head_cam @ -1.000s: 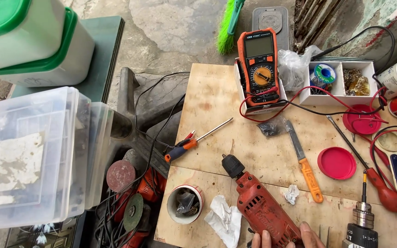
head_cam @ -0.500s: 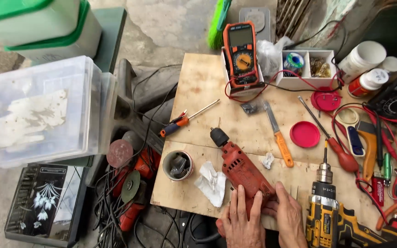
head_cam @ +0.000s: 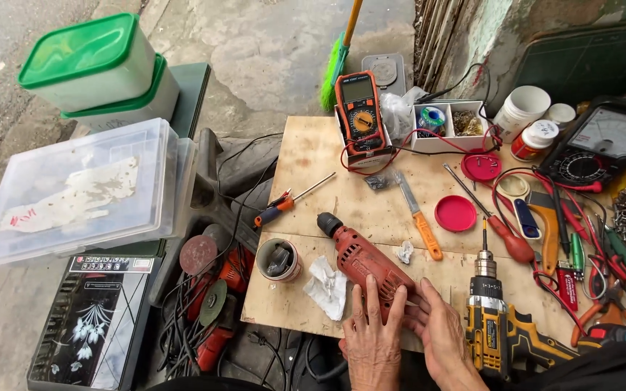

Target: The person is reassembling a power drill, carefully placing the motor and switch into the housing before screwing it together.

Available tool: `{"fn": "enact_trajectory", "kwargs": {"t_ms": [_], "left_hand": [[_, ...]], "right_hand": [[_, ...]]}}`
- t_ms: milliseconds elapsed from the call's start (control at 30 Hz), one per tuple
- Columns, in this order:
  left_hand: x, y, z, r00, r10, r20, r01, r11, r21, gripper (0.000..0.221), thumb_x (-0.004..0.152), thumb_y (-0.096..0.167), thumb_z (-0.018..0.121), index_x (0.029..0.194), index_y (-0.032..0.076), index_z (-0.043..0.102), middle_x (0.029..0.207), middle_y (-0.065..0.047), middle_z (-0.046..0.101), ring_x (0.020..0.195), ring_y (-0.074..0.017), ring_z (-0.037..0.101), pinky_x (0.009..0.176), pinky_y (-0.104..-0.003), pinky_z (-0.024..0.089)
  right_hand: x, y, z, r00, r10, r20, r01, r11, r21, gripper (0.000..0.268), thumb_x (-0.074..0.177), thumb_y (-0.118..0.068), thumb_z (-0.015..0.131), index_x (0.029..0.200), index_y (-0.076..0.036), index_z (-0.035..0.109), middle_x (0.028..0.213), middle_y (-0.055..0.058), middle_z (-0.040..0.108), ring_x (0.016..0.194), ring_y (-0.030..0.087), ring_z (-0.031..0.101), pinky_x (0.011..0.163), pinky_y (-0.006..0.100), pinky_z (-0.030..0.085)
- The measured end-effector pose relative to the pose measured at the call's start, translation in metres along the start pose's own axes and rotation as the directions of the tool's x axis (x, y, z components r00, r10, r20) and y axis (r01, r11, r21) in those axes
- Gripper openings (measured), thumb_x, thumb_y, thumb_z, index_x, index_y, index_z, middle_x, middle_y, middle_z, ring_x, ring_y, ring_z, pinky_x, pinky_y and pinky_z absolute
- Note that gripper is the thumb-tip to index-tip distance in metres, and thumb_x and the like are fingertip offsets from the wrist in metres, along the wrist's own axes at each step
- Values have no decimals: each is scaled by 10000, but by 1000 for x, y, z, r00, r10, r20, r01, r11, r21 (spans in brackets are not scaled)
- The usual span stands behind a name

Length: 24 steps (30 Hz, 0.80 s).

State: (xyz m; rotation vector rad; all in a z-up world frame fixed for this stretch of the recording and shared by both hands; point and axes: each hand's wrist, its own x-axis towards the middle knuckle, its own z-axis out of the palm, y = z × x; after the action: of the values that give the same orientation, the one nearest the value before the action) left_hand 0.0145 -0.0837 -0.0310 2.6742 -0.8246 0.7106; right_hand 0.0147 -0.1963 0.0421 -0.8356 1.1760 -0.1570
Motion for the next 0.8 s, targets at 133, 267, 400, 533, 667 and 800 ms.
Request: {"fn": "enact_trajectory", "kwargs": {"t_ms": [133, 267, 400, 533, 667, 800], "left_hand": [[11, 13, 0, 994, -67, 80, 68, 998, -9, 630, 1075, 170, 559, 1654, 407, 480, 1775, -197, 318, 1504, -465, 498, 711, -471, 563], [41, 24, -19, 955, -177, 239, 204, 975, -93, 756, 977, 207, 620, 1690, 361, 421, 1784, -196, 281, 1535, -490, 395, 828, -574, 543], [83, 31, -69, 831, -242, 501, 404, 881, -246, 1162, 779, 137, 884, 1727, 338, 245, 1832, -163, 108, 1612, -457, 211, 1015, -647, 457], [95, 31, -93, 782, -227, 580, 481, 812, -331, 1165, 757, -5, 777, 1715, 351, 217, 1843, -126, 79, 1642, -449, 149, 1131, -734, 370], [82, 34, -101, 837, -253, 485, 498, 720, -484, 1131, 661, 53, 682, 1708, 316, 344, 1789, -153, 238, 1580, -434, 281, 1117, -663, 394], [71, 22, -108, 885, -276, 374, 463, 586, -665, 1170, 561, 109, 635, 1706, 190, 408, 1750, -233, 318, 1636, -405, 260, 1314, -587, 136]], "right_hand": [[-10, -13, 4, 999, -34, -3, 34, 999, 16, 459, 1115, -336, 587, 1389, 3, 729, 1320, 187, 793, 1095, 304, 704, 904, 416, 532], [-24, -35, 9, 992, -115, 52, 113, 993, 39, 483, 1118, -313, 564, 1399, 35, 746, 1287, 192, 807, 1026, 287, 702, 812, 384, 511], [-48, -61, 13, 978, -179, 103, 173, 982, 71, 498, 1155, -292, 502, 1434, 42, 745, 1301, 175, 788, 966, 252, 606, 808, 362, 452], [-34, -45, 7, 993, -100, 62, 101, 995, -3, 488, 1159, -329, 525, 1366, 58, 737, 1261, 221, 757, 1108, 315, 647, 895, 414, 456], [-36, -36, 17, 934, 207, 292, -226, 973, 35, 760, 1003, -511, 466, 1645, -112, 545, 1759, 114, 535, 1616, 300, 501, 1320, 429, 384], [-24, -24, 32, 677, 320, 663, -608, 751, 258, 1112, 790, -752, 516, 1570, 40, 492, 1645, 275, 523, 1581, 375, 470, 1395, 463, 297]]}}
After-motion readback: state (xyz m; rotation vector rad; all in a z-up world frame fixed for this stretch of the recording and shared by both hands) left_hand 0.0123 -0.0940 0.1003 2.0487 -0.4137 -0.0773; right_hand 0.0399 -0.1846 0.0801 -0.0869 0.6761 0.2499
